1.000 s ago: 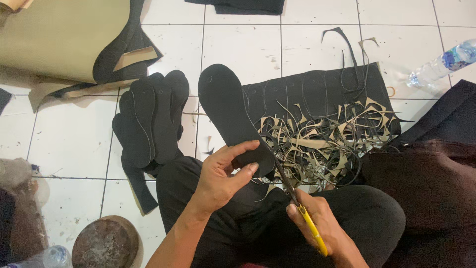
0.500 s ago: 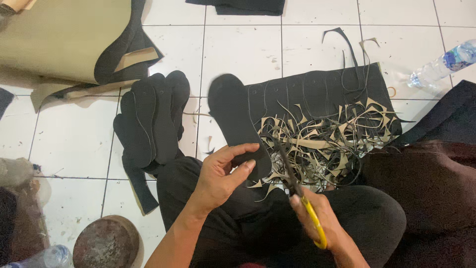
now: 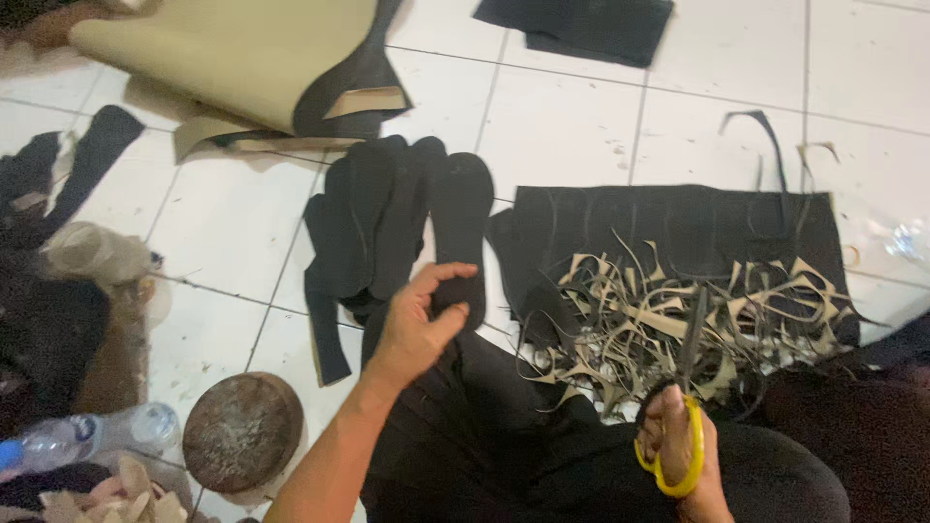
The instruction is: The person sits on a tiled floor and uses yellow-handled scissors to cut black material into shoe insole shapes. They repeatedly cut along white outlines on the material, separating the insoles from the surrounding sheet and placing the finished pieces aside.
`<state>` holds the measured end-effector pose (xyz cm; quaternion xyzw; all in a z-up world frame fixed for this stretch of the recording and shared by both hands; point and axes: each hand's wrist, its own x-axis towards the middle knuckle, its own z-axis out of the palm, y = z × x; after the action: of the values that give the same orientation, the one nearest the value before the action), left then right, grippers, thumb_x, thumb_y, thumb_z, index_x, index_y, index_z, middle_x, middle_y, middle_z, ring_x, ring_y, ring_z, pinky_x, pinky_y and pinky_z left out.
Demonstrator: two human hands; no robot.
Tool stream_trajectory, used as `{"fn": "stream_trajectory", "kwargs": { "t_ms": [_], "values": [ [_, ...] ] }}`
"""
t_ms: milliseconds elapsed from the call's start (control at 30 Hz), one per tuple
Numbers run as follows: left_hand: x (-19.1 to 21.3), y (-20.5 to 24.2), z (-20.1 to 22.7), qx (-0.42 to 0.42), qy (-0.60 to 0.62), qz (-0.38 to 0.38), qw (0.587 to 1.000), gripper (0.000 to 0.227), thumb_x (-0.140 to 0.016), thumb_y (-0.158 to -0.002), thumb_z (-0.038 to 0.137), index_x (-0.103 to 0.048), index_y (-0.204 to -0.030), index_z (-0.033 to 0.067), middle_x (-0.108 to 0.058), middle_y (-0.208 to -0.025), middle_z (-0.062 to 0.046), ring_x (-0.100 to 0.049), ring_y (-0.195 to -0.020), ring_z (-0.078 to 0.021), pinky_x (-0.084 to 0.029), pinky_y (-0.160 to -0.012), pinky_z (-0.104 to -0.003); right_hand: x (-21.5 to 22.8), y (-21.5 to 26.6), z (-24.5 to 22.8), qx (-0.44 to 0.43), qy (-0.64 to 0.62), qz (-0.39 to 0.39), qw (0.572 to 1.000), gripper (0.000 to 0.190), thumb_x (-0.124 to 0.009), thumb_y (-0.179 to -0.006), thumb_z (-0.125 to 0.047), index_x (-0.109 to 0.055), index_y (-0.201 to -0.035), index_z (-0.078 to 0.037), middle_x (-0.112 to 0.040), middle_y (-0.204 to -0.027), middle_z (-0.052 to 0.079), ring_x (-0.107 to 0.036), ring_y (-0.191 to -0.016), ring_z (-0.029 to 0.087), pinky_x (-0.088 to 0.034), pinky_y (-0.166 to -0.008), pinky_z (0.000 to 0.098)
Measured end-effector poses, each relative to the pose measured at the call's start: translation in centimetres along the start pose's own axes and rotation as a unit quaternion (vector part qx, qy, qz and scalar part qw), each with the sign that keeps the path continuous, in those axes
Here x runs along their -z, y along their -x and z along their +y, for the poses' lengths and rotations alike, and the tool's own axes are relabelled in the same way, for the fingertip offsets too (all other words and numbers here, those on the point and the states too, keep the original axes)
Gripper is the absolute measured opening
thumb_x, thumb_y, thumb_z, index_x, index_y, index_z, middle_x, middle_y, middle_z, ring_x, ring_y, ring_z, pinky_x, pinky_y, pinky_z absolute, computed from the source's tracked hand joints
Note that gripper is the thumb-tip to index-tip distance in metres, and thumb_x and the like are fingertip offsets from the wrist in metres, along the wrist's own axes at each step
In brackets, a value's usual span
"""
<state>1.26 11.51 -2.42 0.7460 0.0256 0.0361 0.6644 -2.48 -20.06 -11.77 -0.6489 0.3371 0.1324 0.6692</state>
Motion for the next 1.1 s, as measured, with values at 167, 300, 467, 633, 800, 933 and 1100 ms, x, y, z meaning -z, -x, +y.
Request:
{"fn": "stream_trajectory", "kwargs": {
  "t_ms": [167, 300, 467, 633, 800, 933, 1100],
  "values": [
    [7.2, -0.6, -2.4, 0.086, -0.044, 0.123, 0.988, 0.04, -0.063, -0.067, 0.011, -0.065, -0.107, 0.0144, -0.059, -0.089, 0.002, -0.049, -0.074, -0.0079, -0.037, -0.066, -0.017, 0.1, 0.6, -0.4, 0.03, 0.066, 0.026, 0.997, 0.055, -0.038, -0.101, -0.045, -0.047, -0.074, 0.002, -0.032, -0.047, 0.014, -0.031, -0.037, 0.023, -0.025, -0.037, 0.0349],
    [9.4, 1.9, -5.2, 0.224, -0.19, 0.181, 0.939, 0.057, -0.055, -0.082, 0.029, -0.037, -0.135, 0.0175, -0.031, -0.136, -0.011, -0.046, -0.114, -0.0332, -0.051, -0.091, -0.048, 1.0, -0.1, 0.0, 0.104, 0.042, -0.004, 0.994, 0.054, -0.036, -0.102, -0.041, -0.042, -0.075, 0.005, -0.026, -0.046, 0.011, -0.028, -0.034, 0.023, -0.023, -0.038, 0.0359],
    [3.8, 6.6, -11.1, 0.083, -0.288, 0.198, 0.933, 0.052, -0.044, -0.09, 0.032, -0.039, -0.133, 0.0025, -0.039, -0.138, -0.021, -0.035, -0.128, -0.0355, -0.028, -0.105, -0.044, 3.7, -3.5, 0.3, 0.055, -0.031, -0.052, 0.997, 0.018, -0.055, -0.095, -0.034, -0.046, -0.089, -0.018, -0.047, -0.076, -0.001, -0.04, -0.052, 0.007, -0.029, -0.04, 0.0217],
    [1.4, 7.7, -8.8, 0.011, -0.499, 0.14, 0.855, 0.052, -0.036, -0.095, 0.036, -0.03, -0.138, 0.0085, -0.025, -0.143, -0.019, -0.022, -0.131, -0.0422, -0.024, -0.109, -0.055, 3.4, -1.8, -6.5, 0.203, 0.422, 0.046, 0.883, 0.039, -0.055, -0.092, -0.036, -0.051, -0.077, 0.0, -0.051, -0.067, 0.019, -0.048, -0.062, 0.033, -0.046, -0.056, 0.0418],
    [-1.1, 6.4, -7.7, -0.101, -0.556, 0.01, 0.825, 0.05, -0.03, -0.096, 0.038, -0.046, -0.126, 0.001, -0.043, -0.132, -0.016, -0.026, -0.13, -0.0412, -0.015, -0.11, -0.061, 4.2, -3.8, -8.1, 0.157, 0.563, 0.113, 0.804, 0.054, -0.056, -0.082, -0.055, -0.049, -0.077, -0.002, -0.06, -0.074, 0.028, -0.054, -0.071, 0.048, -0.039, -0.063, 0.0452],
    [-3.2, 3.9, -8.8, -0.064, -0.558, -0.097, 0.822, 0.049, -0.032, -0.093, 0.047, -0.054, -0.113, 0.0066, -0.053, -0.111, -0.017, -0.041, -0.118, -0.037, -0.022, -0.107, -0.052, 5.5, -6.7, -4.6, 0.171, 0.551, 0.109, 0.81, 0.044, -0.058, -0.08, -0.046, -0.061, -0.092, -0.004, -0.067, -0.083, 0.025, -0.062, -0.081, 0.044, -0.045, -0.067, 0.0487],
    [-6.7, -0.1, -11.5, 0.016, -0.562, -0.177, 0.808, 0.047, -0.033, -0.091, 0.05, -0.052, -0.101, 0.0084, -0.065, -0.083, -0.014, -0.063, -0.085, -0.0327, -0.039, -0.086, -0.045, 3.0, -1.8, -6.1, 0.195, 0.483, 0.107, 0.847, 0.035, -0.063, -0.079, -0.025, -0.063, -0.098, 0.005, -0.064, -0.083, 0.031, -0.061, -0.085, 0.049, -0.044, -0.07, 0.0562]
  ]
}}
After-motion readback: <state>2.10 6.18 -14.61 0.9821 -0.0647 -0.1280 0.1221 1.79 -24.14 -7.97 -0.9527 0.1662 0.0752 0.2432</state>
